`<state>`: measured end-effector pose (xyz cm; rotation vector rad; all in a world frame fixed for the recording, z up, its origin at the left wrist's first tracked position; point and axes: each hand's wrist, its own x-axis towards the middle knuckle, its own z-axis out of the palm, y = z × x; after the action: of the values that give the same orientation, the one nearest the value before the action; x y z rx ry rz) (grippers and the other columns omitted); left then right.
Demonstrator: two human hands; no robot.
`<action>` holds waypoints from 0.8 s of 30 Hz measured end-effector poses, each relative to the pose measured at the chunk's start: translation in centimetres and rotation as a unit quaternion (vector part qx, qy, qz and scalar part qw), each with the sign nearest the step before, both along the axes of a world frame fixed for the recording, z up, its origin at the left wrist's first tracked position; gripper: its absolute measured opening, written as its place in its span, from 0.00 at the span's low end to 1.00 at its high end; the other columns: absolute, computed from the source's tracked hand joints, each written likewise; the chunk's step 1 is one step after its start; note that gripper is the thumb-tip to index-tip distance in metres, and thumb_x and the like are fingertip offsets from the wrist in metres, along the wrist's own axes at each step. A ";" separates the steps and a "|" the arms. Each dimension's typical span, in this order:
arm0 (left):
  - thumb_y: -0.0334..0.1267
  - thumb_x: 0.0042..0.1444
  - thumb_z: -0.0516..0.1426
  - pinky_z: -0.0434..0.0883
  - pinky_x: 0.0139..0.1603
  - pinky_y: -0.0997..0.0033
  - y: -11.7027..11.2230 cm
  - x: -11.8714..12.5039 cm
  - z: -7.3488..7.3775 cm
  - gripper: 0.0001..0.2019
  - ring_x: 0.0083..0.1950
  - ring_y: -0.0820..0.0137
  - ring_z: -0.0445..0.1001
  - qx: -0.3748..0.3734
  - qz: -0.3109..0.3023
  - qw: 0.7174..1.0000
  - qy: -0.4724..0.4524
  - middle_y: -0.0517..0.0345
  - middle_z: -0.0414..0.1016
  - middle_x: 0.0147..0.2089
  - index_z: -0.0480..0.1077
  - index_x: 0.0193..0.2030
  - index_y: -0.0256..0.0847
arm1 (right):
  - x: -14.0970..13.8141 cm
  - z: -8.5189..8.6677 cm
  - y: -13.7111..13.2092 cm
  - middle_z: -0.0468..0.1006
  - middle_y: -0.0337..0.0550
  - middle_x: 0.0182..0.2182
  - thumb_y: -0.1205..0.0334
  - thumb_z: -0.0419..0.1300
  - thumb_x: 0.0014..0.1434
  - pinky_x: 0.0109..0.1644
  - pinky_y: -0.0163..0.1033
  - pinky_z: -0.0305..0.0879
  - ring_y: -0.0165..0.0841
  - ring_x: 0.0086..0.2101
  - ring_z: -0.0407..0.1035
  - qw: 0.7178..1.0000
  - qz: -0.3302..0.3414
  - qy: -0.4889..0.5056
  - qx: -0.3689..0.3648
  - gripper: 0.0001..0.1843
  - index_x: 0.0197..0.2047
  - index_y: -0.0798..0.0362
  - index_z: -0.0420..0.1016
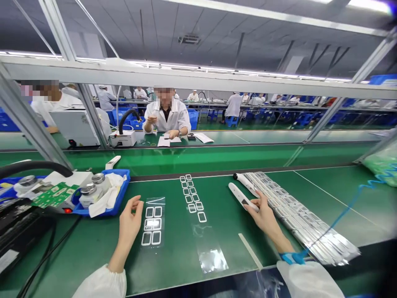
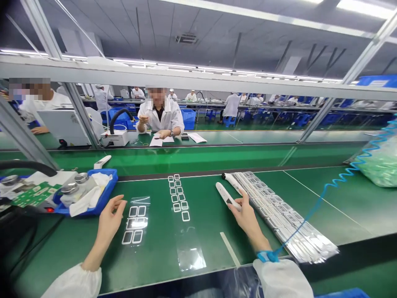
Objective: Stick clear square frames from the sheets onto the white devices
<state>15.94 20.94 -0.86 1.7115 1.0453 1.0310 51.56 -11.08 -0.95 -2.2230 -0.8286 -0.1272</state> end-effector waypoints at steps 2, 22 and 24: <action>0.52 0.58 0.55 0.71 0.37 0.68 -2.4 -0.6 1.3 0.22 0.44 0.61 0.73 0.007 -0.043 0.999 -0.001 0.49 0.74 0.44 0.69 0.52 0.39 | -2.6 1.5 1.5 0.74 0.48 0.38 0.45 0.56 0.58 0.43 0.46 0.67 0.40 0.36 0.71 0.996 0.058 0.053 0.040 0.42 0.67 0.54 0.43; 0.69 0.49 0.55 0.58 0.21 0.74 -16.0 -22.6 -2.5 0.34 0.21 0.74 0.63 -0.287 0.037 0.953 -0.092 0.59 0.69 0.29 0.67 0.49 0.41 | -37.2 2.5 20.6 0.67 0.37 0.18 0.45 0.61 0.55 0.20 0.33 0.55 0.26 0.16 0.58 0.766 0.444 0.457 0.083 0.19 0.32 0.54 0.68; 0.75 0.47 0.50 0.54 0.16 0.75 -15.5 -25.0 -4.6 0.38 0.15 0.76 0.59 -0.328 0.178 0.900 -0.226 0.61 0.66 0.24 0.66 0.45 0.39 | -42.1 1.0 22.4 0.66 0.35 0.16 0.46 0.64 0.51 0.18 0.31 0.51 0.24 0.14 0.56 0.724 0.444 0.525 0.051 0.19 0.29 0.55 0.68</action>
<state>-9.07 5.43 -5.42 0.7056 1.2302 1.0639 9.47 11.31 0.05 -1.1859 -1.0154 1.3715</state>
